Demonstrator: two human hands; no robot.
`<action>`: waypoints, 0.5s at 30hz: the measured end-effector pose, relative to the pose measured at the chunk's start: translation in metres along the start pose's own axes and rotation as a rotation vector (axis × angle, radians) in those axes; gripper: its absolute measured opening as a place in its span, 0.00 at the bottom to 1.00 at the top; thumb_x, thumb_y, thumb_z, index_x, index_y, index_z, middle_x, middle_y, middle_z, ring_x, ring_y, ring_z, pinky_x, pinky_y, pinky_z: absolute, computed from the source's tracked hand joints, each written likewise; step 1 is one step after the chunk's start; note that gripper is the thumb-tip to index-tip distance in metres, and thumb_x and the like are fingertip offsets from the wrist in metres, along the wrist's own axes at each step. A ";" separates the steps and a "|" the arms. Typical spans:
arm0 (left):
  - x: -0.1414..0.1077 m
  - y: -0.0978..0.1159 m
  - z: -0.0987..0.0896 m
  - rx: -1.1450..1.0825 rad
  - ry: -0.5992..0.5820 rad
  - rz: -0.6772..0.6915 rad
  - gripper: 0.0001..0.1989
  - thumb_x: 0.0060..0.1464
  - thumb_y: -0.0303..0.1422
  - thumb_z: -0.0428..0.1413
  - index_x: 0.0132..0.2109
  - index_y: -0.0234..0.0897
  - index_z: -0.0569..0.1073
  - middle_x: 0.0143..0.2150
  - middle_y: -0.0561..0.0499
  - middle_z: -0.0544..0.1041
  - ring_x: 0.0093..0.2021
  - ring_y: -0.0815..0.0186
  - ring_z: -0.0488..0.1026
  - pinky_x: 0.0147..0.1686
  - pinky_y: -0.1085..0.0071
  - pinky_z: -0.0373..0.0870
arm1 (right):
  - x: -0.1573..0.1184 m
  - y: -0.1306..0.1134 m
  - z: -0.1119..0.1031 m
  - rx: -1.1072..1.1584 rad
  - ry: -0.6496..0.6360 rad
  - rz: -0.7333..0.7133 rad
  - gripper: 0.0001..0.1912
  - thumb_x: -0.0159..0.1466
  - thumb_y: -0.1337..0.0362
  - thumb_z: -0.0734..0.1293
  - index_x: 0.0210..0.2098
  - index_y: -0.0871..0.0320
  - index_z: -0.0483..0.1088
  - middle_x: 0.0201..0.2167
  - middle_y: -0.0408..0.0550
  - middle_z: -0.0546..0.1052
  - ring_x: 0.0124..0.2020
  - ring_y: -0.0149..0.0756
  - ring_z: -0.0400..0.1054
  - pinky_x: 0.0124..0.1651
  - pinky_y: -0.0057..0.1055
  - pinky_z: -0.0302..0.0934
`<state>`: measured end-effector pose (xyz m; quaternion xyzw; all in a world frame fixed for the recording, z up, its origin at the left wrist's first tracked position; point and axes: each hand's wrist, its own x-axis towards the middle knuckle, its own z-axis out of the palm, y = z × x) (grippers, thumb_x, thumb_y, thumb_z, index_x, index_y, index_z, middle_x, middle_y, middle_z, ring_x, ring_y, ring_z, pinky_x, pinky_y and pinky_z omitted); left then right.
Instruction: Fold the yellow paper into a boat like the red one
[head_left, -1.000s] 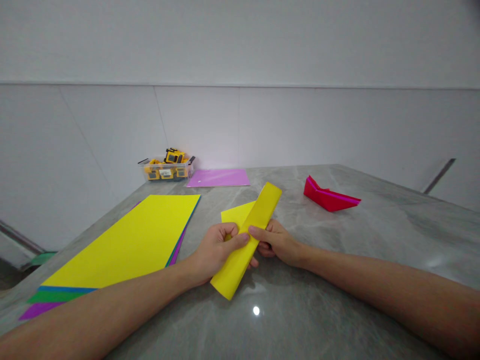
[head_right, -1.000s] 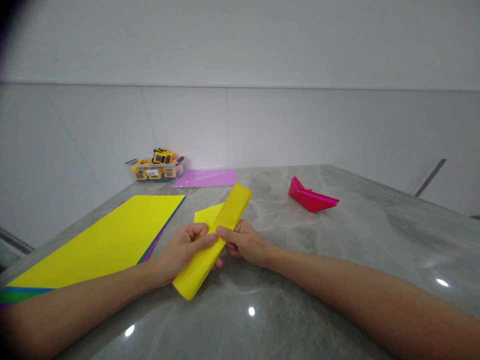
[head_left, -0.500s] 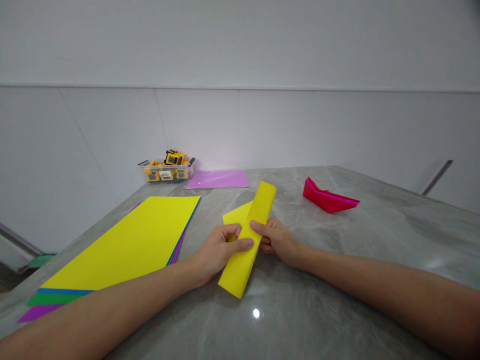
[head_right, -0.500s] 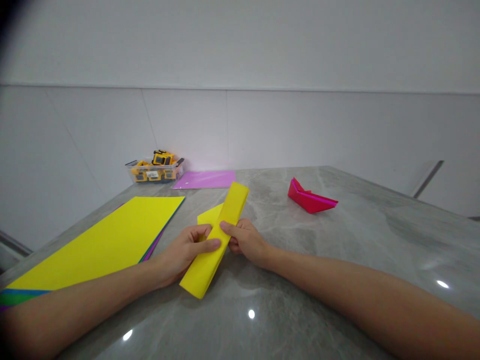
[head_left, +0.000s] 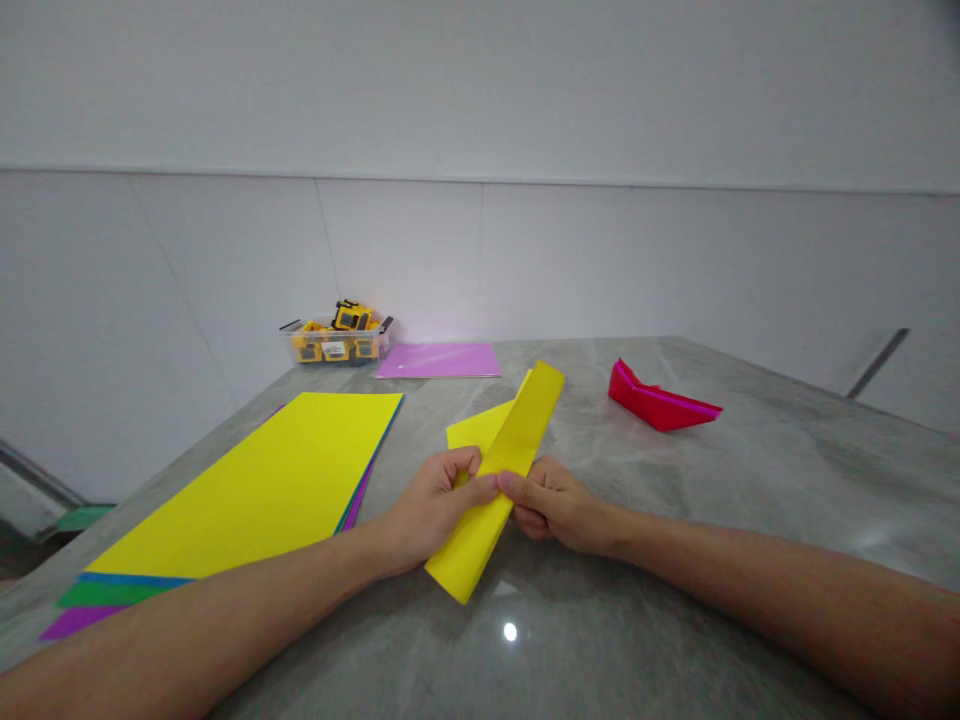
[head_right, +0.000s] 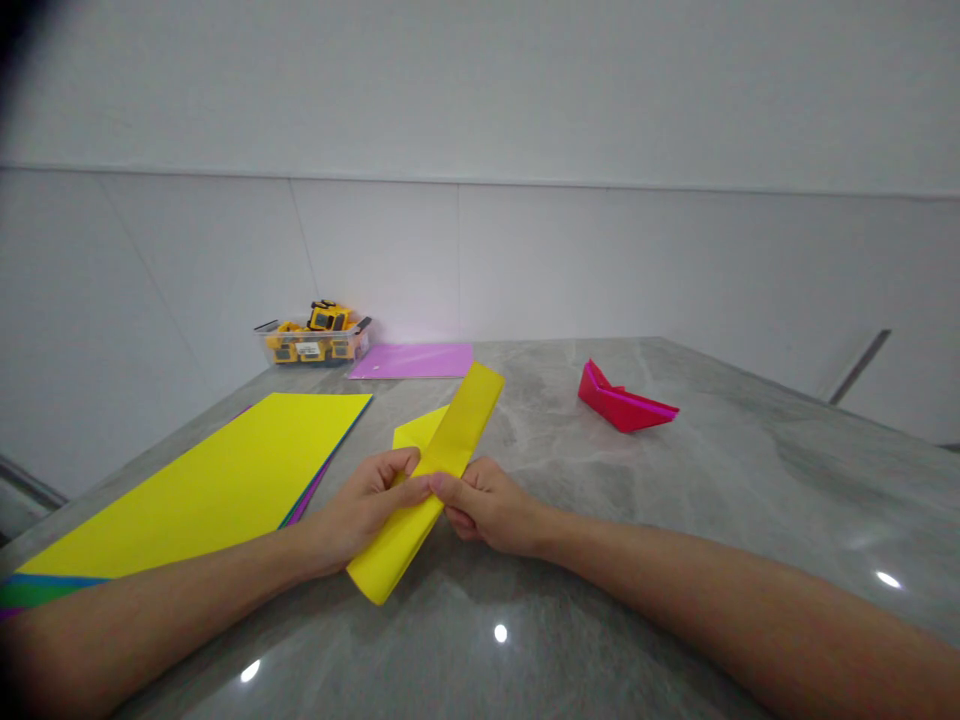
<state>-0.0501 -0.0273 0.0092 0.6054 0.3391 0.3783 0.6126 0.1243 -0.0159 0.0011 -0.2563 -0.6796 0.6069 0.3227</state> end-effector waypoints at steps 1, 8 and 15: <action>0.000 0.000 0.000 0.007 -0.007 0.008 0.18 0.49 0.44 0.59 0.29 0.37 0.60 0.21 0.58 0.64 0.19 0.75 0.59 0.18 0.79 0.54 | -0.001 0.001 0.000 -0.014 0.005 -0.004 0.33 0.58 0.39 0.60 0.11 0.58 0.54 0.08 0.35 0.52 0.11 0.20 0.43 0.15 0.24 0.37; -0.002 -0.001 0.009 -0.031 0.095 0.038 0.20 0.46 0.45 0.60 0.27 0.36 0.61 0.20 0.57 0.64 0.19 0.74 0.60 0.19 0.78 0.55 | -0.004 0.002 0.003 -0.089 -0.051 0.048 0.34 0.60 0.37 0.56 0.14 0.60 0.59 0.09 0.38 0.58 0.11 0.21 0.48 0.14 0.24 0.39; 0.003 0.006 0.004 -0.162 0.125 -0.088 0.19 0.37 0.38 0.67 0.22 0.34 0.63 0.18 0.57 0.65 0.19 0.74 0.61 0.19 0.78 0.55 | 0.000 0.000 0.005 0.042 0.012 0.060 0.31 0.56 0.40 0.63 0.13 0.58 0.54 0.09 0.34 0.52 0.10 0.19 0.42 0.13 0.23 0.37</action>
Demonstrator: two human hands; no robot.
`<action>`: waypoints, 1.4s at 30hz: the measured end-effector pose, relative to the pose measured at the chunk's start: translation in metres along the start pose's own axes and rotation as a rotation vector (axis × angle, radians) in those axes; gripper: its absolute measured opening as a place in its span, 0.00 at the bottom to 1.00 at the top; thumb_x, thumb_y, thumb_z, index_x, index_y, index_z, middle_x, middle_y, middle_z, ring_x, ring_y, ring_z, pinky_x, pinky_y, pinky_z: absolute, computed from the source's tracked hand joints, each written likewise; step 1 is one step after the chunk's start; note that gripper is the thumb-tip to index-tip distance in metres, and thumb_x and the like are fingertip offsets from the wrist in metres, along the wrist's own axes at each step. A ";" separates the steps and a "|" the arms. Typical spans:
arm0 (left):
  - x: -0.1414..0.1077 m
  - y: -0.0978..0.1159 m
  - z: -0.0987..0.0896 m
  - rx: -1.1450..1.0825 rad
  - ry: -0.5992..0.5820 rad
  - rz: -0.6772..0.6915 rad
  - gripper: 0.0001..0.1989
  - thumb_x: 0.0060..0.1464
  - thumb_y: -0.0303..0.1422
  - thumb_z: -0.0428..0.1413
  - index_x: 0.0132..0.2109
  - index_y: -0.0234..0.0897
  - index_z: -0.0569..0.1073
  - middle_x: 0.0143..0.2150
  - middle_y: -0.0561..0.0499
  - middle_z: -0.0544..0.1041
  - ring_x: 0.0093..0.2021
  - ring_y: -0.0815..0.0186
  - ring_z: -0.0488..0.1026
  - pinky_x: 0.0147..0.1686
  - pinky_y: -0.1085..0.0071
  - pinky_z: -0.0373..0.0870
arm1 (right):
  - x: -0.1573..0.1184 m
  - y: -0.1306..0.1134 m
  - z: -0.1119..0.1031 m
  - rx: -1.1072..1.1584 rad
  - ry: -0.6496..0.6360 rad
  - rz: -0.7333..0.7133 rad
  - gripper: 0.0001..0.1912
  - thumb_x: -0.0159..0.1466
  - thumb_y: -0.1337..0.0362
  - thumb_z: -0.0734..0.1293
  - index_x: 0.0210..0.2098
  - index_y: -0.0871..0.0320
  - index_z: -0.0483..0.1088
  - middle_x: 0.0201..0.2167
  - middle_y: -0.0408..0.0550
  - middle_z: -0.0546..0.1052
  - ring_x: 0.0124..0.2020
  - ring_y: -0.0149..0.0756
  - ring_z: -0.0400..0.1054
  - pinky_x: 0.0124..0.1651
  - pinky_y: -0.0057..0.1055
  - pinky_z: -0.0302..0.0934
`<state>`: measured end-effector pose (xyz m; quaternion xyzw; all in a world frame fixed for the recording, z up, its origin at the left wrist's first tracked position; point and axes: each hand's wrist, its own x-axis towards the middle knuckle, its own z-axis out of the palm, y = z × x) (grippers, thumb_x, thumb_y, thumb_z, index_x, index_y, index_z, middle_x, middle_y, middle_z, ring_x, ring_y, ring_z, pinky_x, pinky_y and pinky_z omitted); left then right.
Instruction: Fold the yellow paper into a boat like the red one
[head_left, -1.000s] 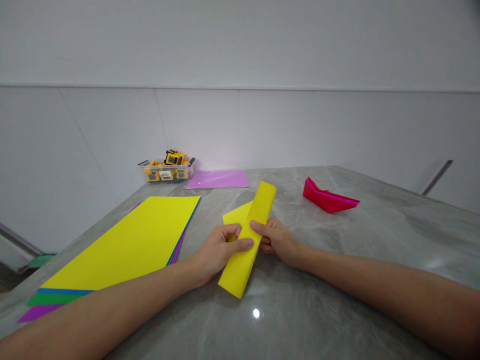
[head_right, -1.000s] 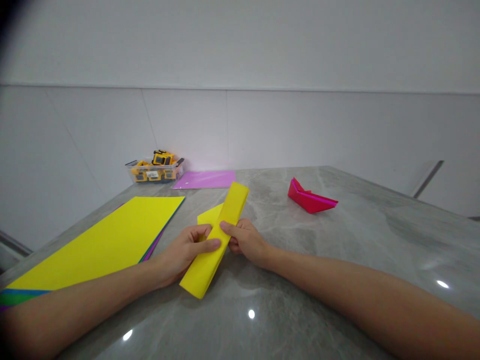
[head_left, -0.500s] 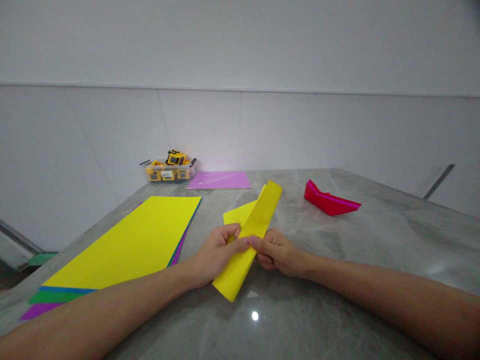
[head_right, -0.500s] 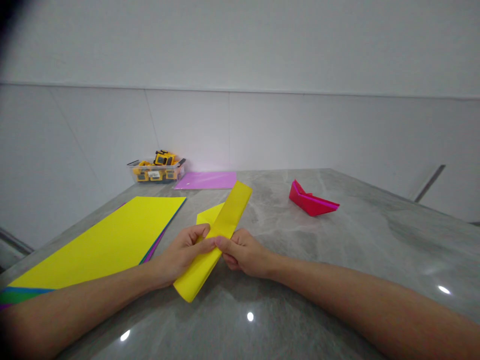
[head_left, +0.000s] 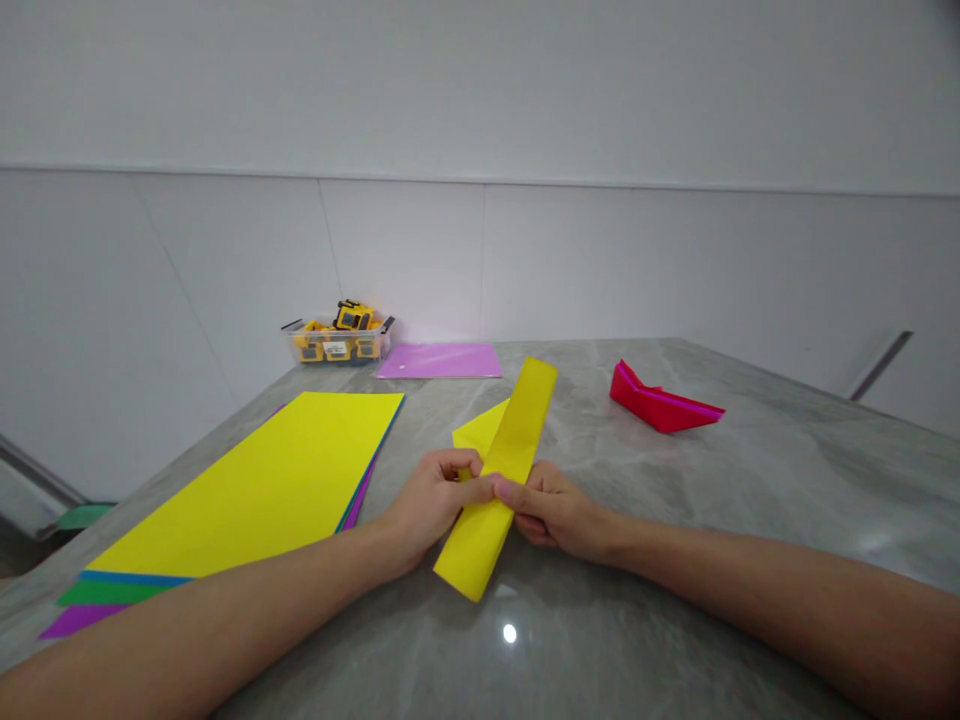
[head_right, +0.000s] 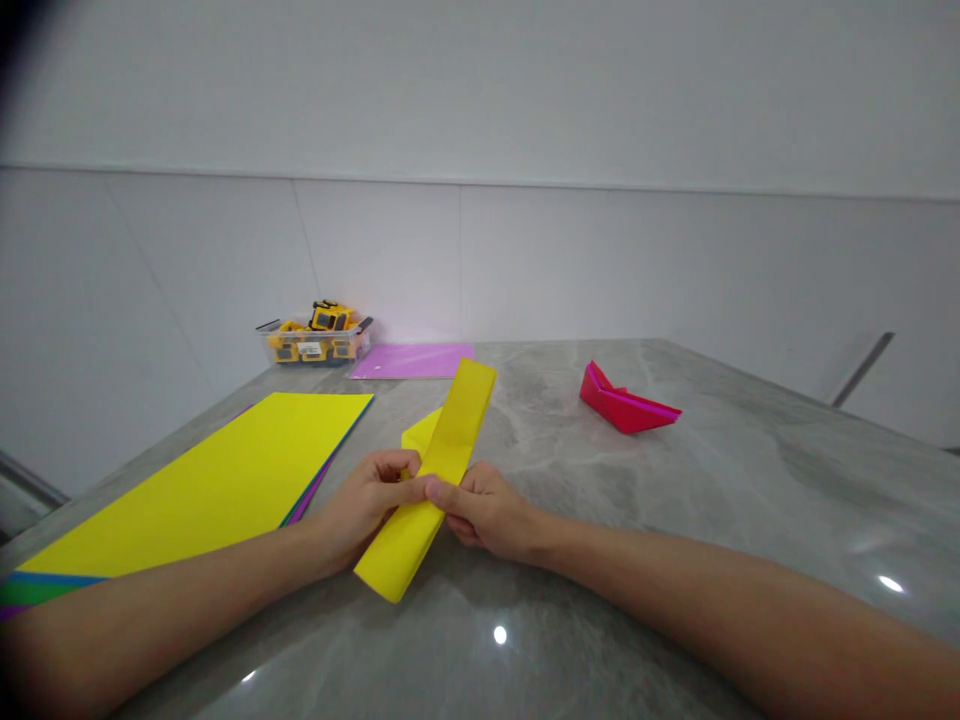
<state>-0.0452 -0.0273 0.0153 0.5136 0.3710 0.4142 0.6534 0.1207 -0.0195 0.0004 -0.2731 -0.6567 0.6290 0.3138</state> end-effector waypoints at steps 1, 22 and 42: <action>0.000 0.001 0.000 -0.024 0.014 -0.016 0.19 0.35 0.37 0.67 0.22 0.34 0.64 0.18 0.57 0.66 0.19 0.74 0.62 0.19 0.78 0.55 | 0.001 0.000 0.000 -0.022 0.018 -0.007 0.31 0.56 0.39 0.62 0.13 0.58 0.53 0.09 0.34 0.52 0.10 0.20 0.42 0.13 0.24 0.37; -0.005 -0.005 0.008 -0.153 0.185 0.093 0.16 0.39 0.36 0.65 0.22 0.35 0.64 0.20 0.56 0.69 0.18 0.71 0.65 0.17 0.76 0.60 | -0.002 -0.009 0.009 -0.508 -0.088 -0.054 0.34 0.64 0.41 0.51 0.15 0.61 0.63 0.10 0.40 0.59 0.12 0.22 0.50 0.17 0.22 0.45; 0.003 -0.009 0.006 -0.223 0.207 0.220 0.16 0.44 0.36 0.64 0.24 0.35 0.65 0.22 0.57 0.67 0.23 0.73 0.63 0.22 0.77 0.59 | 0.000 -0.011 0.011 -0.617 -0.064 -0.013 0.28 0.65 0.53 0.56 0.14 0.60 0.61 0.10 0.39 0.59 0.12 0.22 0.50 0.17 0.22 0.45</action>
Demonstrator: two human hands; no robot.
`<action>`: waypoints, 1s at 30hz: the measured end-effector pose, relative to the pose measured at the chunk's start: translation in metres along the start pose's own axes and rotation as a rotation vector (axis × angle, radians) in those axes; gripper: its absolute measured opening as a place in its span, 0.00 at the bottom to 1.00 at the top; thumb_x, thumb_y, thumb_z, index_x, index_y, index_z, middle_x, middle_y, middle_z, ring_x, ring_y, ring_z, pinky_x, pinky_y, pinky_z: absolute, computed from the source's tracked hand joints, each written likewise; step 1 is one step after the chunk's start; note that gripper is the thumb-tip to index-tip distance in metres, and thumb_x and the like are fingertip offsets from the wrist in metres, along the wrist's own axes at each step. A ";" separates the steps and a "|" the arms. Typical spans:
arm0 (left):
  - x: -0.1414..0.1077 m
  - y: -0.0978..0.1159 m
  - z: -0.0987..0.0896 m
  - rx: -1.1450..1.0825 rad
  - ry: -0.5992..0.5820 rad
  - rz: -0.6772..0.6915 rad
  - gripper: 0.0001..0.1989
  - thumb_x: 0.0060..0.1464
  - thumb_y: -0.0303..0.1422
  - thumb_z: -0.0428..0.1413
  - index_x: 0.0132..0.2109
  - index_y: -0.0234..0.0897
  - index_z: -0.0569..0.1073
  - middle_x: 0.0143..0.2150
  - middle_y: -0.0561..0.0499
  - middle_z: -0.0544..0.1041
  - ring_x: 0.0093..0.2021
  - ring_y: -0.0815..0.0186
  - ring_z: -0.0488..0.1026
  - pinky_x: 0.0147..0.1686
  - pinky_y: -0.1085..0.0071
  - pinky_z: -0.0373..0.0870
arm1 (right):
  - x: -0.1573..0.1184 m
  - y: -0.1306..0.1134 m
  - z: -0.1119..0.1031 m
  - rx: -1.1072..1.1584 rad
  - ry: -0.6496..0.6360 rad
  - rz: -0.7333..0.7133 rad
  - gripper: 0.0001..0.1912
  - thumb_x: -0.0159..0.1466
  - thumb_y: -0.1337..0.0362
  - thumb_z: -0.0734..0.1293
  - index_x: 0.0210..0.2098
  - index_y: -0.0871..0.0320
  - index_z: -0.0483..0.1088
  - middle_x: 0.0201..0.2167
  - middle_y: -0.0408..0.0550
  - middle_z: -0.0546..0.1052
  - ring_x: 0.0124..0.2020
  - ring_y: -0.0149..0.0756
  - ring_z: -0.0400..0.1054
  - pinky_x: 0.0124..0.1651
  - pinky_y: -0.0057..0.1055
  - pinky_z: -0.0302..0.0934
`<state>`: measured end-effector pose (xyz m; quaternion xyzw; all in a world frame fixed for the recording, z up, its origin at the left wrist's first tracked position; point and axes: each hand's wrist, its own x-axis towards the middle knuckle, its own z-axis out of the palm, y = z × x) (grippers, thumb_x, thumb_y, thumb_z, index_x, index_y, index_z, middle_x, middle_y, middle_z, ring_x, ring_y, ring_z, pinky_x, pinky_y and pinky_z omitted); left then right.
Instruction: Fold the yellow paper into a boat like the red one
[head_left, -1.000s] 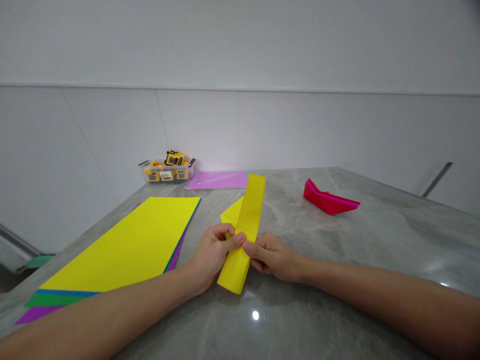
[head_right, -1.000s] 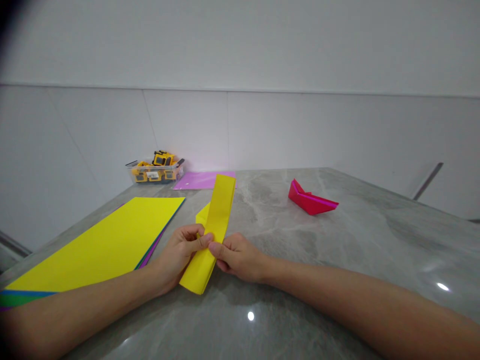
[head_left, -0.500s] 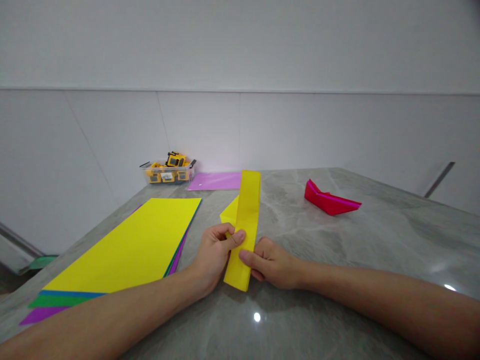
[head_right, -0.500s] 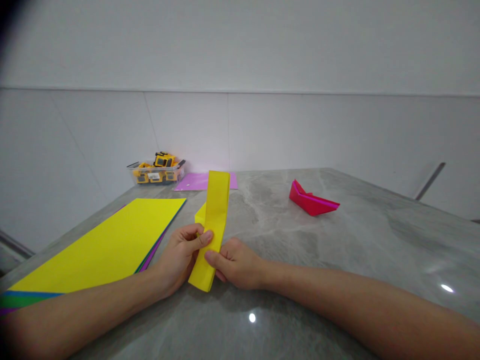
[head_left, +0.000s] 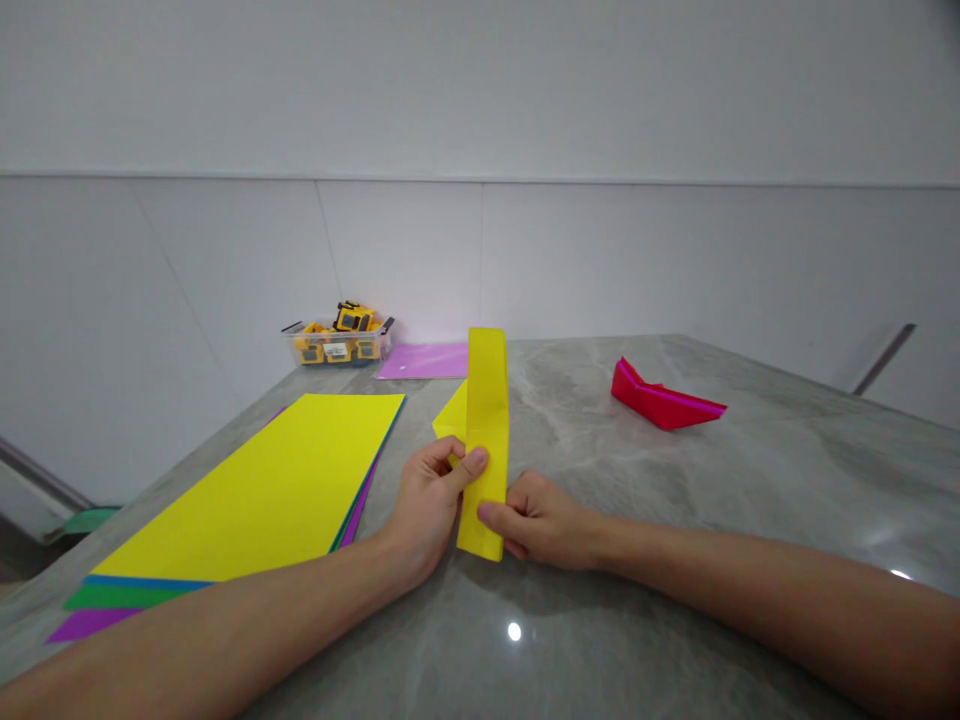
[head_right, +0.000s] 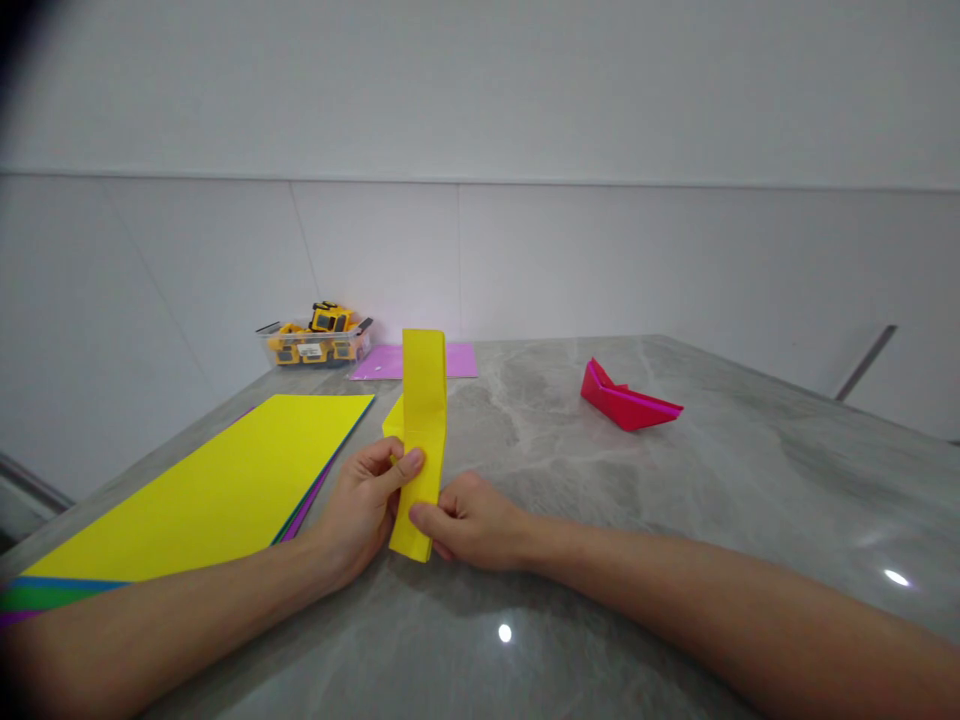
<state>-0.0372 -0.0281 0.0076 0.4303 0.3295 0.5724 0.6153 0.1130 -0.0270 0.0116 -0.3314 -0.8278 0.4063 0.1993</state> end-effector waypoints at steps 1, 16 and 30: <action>0.001 0.001 0.000 -0.008 0.009 0.015 0.16 0.44 0.36 0.64 0.25 0.35 0.65 0.22 0.57 0.67 0.22 0.73 0.63 0.22 0.77 0.58 | 0.000 0.000 0.000 -0.024 -0.003 -0.008 0.26 0.65 0.55 0.57 0.14 0.61 0.62 0.11 0.39 0.60 0.12 0.22 0.51 0.17 0.21 0.45; 0.003 0.005 0.001 -0.048 0.000 0.041 0.17 0.43 0.38 0.65 0.25 0.35 0.64 0.24 0.57 0.67 0.24 0.73 0.63 0.24 0.77 0.61 | -0.002 -0.001 -0.003 0.048 -0.044 0.016 0.19 0.61 0.61 0.61 0.16 0.61 0.63 0.10 0.37 0.58 0.12 0.22 0.48 0.16 0.23 0.41; -0.002 0.008 -0.006 0.342 -0.180 -0.048 0.20 0.41 0.45 0.63 0.22 0.34 0.65 0.19 0.54 0.68 0.18 0.72 0.62 0.19 0.76 0.54 | 0.008 0.013 -0.004 0.572 0.150 0.004 0.26 0.55 0.42 0.65 0.26 0.61 0.65 0.14 0.37 0.64 0.11 0.21 0.50 0.12 0.21 0.42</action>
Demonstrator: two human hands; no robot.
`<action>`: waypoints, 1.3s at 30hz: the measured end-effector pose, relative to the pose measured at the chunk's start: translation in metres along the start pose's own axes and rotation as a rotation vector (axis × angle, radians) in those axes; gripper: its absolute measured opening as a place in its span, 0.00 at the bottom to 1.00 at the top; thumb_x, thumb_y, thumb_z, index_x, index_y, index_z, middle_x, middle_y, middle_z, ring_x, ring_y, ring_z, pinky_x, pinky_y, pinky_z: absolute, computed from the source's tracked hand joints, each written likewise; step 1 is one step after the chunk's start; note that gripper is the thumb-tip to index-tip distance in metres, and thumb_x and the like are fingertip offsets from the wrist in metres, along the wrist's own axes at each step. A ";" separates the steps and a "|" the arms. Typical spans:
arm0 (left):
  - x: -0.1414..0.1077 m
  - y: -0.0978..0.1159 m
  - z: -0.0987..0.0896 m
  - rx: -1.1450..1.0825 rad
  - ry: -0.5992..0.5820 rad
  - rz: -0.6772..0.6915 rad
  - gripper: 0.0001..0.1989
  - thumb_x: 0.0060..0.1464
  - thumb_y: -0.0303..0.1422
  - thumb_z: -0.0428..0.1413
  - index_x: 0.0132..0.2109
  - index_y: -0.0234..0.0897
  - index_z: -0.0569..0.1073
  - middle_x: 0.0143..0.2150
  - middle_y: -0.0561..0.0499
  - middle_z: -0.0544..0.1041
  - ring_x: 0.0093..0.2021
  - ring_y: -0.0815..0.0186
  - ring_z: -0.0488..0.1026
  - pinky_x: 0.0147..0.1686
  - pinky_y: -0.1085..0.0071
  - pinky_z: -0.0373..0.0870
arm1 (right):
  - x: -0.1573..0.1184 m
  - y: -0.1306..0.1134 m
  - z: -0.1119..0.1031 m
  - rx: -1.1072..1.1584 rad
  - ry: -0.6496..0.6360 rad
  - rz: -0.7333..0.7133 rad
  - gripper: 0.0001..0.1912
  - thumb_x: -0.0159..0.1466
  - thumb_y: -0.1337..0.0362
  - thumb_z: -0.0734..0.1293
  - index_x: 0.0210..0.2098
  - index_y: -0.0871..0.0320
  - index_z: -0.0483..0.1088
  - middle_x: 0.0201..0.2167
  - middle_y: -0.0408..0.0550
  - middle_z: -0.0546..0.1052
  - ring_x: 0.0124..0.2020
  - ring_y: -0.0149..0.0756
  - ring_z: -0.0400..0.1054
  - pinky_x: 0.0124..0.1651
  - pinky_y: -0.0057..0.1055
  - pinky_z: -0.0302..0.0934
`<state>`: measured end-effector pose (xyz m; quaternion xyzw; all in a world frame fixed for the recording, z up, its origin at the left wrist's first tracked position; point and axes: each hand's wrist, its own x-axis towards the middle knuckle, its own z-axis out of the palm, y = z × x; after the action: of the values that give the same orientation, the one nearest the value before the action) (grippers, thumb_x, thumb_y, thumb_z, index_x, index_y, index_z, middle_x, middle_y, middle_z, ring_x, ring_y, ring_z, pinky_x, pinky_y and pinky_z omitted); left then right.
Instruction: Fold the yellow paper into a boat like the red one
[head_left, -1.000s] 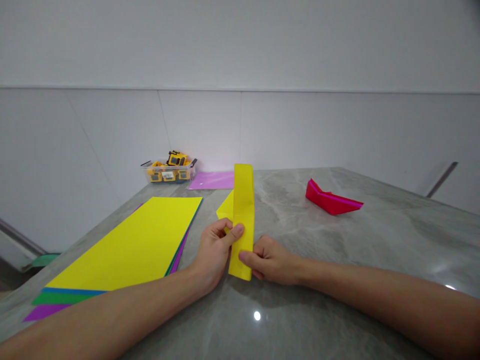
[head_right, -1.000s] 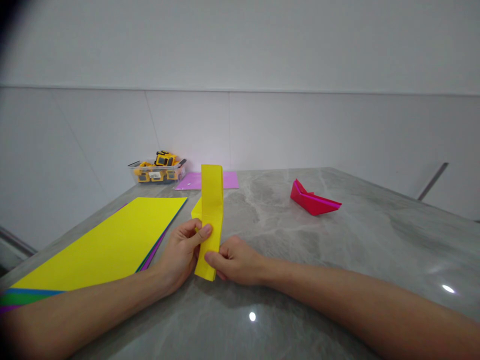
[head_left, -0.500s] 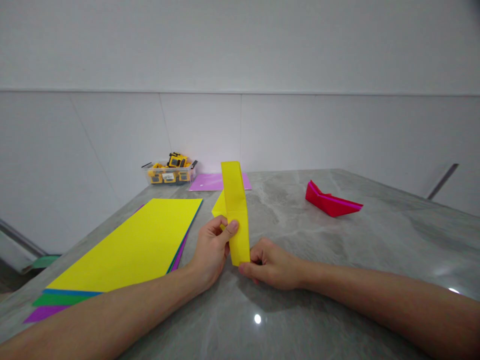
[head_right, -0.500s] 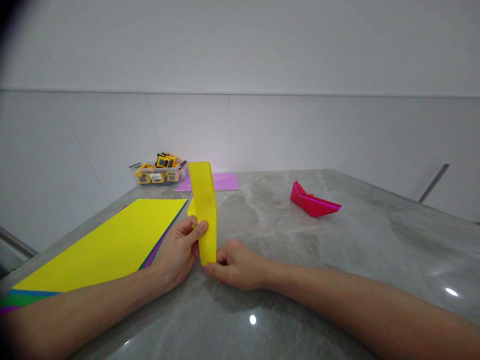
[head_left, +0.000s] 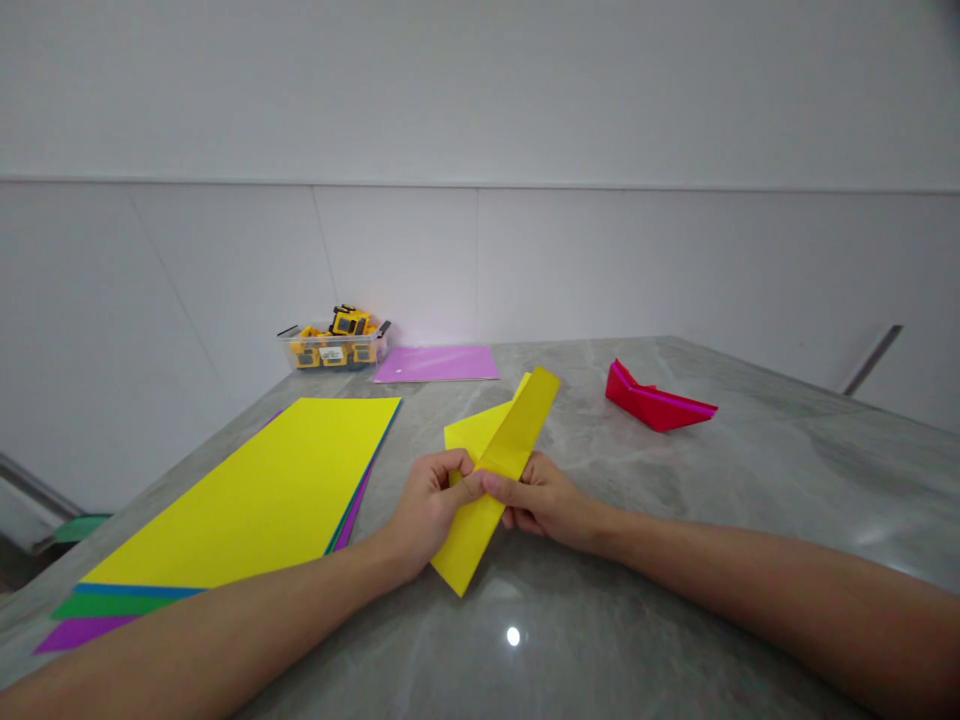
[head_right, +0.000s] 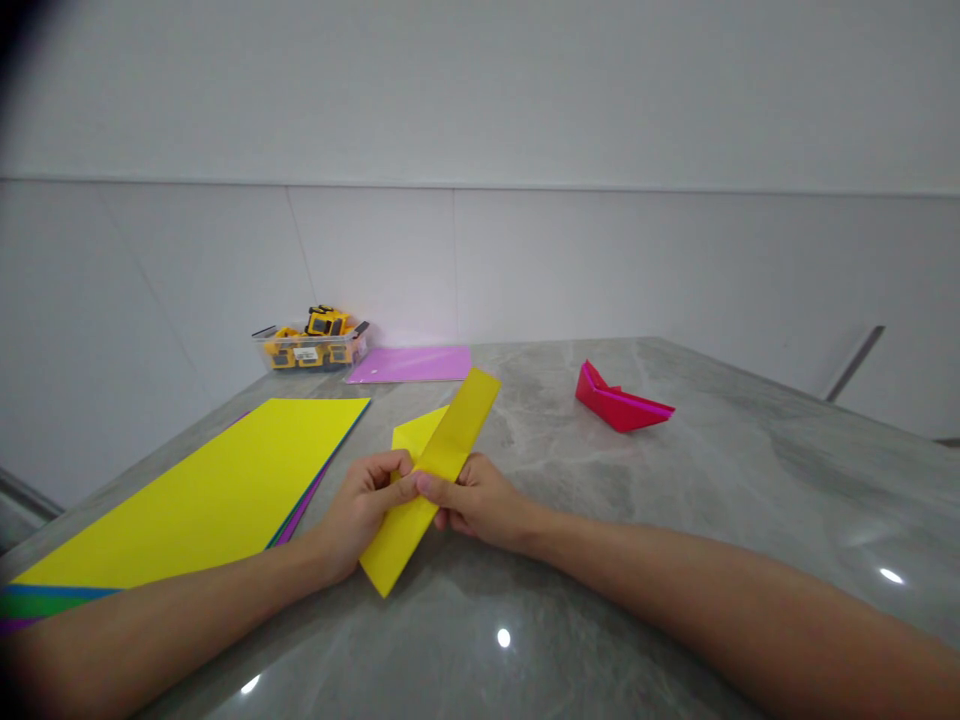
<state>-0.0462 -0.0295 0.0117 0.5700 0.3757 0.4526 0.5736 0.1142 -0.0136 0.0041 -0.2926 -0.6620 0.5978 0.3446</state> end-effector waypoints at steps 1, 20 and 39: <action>0.000 0.000 0.000 -0.004 0.002 -0.005 0.20 0.39 0.45 0.64 0.22 0.34 0.65 0.18 0.54 0.67 0.18 0.73 0.61 0.19 0.77 0.53 | 0.000 0.000 -0.001 0.006 -0.003 0.013 0.25 0.54 0.42 0.66 0.27 0.61 0.65 0.13 0.36 0.63 0.10 0.21 0.50 0.12 0.21 0.42; 0.006 0.005 -0.017 -0.007 -0.143 -0.135 0.19 0.40 0.40 0.63 0.21 0.35 0.62 0.17 0.56 0.63 0.16 0.75 0.57 0.15 0.78 0.48 | 0.007 0.003 -0.019 0.028 0.028 -0.069 0.22 0.54 0.49 0.67 0.17 0.59 0.60 0.06 0.33 0.56 0.06 0.20 0.43 0.09 0.21 0.36; 0.012 0.001 -0.025 0.006 -0.195 -0.129 0.20 0.40 0.41 0.64 0.22 0.35 0.60 0.17 0.57 0.63 0.15 0.76 0.57 0.15 0.80 0.49 | 0.011 0.009 -0.028 0.125 0.017 -0.060 0.27 0.55 0.49 0.66 0.10 0.58 0.55 0.05 0.35 0.54 0.06 0.20 0.44 0.11 0.24 0.33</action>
<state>-0.0661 -0.0101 0.0123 0.5875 0.3556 0.3561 0.6338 0.1308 0.0126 -0.0020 -0.2558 -0.6288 0.6250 0.3855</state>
